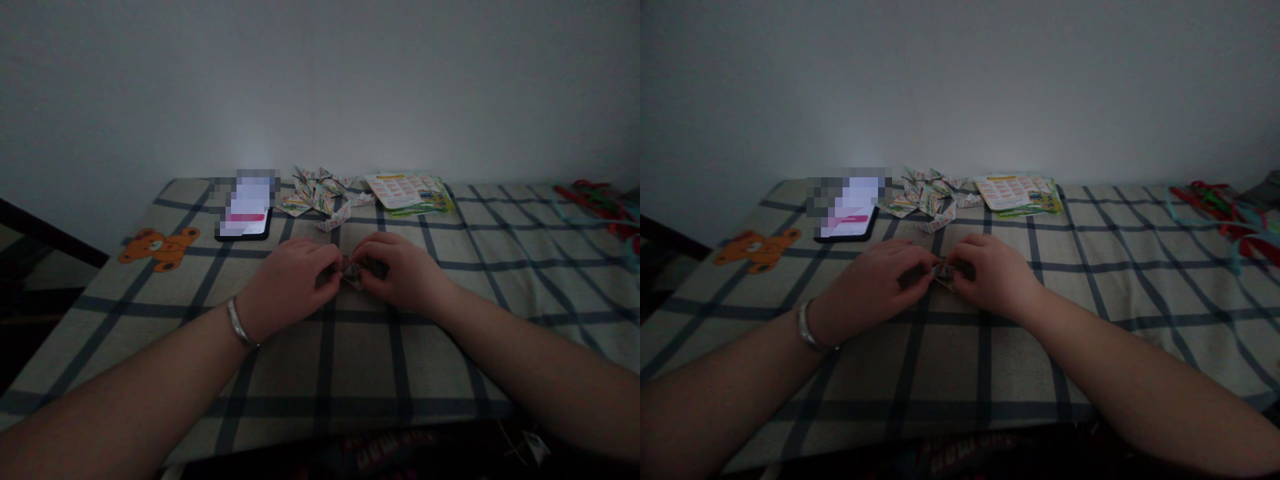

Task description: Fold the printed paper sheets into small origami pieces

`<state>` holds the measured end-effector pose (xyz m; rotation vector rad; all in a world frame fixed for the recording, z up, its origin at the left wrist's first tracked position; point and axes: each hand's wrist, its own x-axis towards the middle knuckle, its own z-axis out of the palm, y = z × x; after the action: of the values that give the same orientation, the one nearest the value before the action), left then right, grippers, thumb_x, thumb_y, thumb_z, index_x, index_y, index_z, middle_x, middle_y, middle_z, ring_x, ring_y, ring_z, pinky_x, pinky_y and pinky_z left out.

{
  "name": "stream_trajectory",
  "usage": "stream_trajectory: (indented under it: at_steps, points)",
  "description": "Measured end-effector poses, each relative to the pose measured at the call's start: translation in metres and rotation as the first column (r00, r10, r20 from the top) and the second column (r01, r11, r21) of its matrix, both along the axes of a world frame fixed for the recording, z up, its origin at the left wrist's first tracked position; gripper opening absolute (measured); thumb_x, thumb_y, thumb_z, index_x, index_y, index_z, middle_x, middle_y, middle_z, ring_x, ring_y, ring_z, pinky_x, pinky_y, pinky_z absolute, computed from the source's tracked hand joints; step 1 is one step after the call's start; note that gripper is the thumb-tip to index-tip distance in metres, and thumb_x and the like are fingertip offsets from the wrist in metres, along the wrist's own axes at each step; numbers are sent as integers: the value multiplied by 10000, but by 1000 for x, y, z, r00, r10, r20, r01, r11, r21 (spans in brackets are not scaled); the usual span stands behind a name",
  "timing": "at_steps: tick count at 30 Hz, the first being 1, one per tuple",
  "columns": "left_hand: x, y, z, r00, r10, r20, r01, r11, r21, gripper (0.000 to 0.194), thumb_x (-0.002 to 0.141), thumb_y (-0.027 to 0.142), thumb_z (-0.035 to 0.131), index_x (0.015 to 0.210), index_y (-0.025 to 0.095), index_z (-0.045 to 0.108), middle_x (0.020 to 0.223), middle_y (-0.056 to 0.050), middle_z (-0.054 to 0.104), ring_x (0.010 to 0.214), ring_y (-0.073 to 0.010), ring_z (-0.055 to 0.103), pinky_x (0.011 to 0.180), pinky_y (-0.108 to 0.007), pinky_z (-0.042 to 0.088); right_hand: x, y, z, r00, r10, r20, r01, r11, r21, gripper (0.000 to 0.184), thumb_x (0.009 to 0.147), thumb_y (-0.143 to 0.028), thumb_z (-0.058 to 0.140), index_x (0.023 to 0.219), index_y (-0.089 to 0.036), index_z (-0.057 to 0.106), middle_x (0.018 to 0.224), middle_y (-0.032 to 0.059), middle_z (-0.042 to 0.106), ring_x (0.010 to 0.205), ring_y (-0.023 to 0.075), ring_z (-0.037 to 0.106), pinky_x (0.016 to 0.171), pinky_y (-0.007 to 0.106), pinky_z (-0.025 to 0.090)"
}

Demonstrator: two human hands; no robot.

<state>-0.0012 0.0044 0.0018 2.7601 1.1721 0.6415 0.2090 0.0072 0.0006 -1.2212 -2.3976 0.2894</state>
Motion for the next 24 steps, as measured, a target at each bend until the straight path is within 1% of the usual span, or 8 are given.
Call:
stream_trajectory:
  at_steps: [3,8,11,14,18,21,24]
  points:
    - [1,0,0,1000,-25,-5,25,1000,1,110,882,209,537,943,181,624,897,-30,668,890,-213,597,846,-365,453,-1,-1,1,1000,-3,21,3,1000,-6,202,758,-180,593,944,-195,669,972,50,661,953,215,600,840,332,472]
    - [0,1,-1,998,-57,-5,57,998,17,114,907,225,517,943,193,620,880,-17,670,872,-208,594,872,-371,448,3,-2,5,999,36,24,-35,999,-31,193,767,-184,600,949,-201,664,984,45,652,950,204,593,836,322,463]
    - [1,0,-1,998,-70,-4,71,997,18,115,913,229,511,944,194,616,896,-16,673,879,-205,597,896,-376,442,4,-1,6,998,54,19,-53,997,-48,162,786,-202,606,937,-196,665,964,45,650,937,200,589,834,323,459]
    - [2,-1,-1,997,-77,-8,77,997,11,113,913,229,511,943,192,614,912,-20,672,895,-208,596,884,-370,446,4,0,5,998,55,27,-54,997,-46,126,795,-213,607,907,-189,660,941,50,648,922,201,584,827,329,458]
    - [3,-2,0,996,-93,-8,93,996,16,108,924,231,501,924,190,601,901,-14,671,869,-193,597,927,-377,433,4,1,2,998,53,37,-51,998,-48,125,772,-150,592,872,-194,654,925,44,648,912,196,579,818,322,456]
    - [3,-2,0,995,-102,-5,102,994,29,107,927,235,498,904,190,592,888,-12,669,862,-187,594,945,-374,429,3,-1,1,997,46,60,-45,999,-11,125,783,-132,586,862,-192,662,946,49,656,922,203,576,825,330,455]
    - [2,-2,0,995,-104,-6,104,994,26,115,933,239,490,915,191,594,896,-13,673,859,-181,600,978,-384,415,3,-4,3,991,60,118,-71,993,94,137,815,-150,597,898,-201,694,1013,58,672,957,223,560,863,360,444]
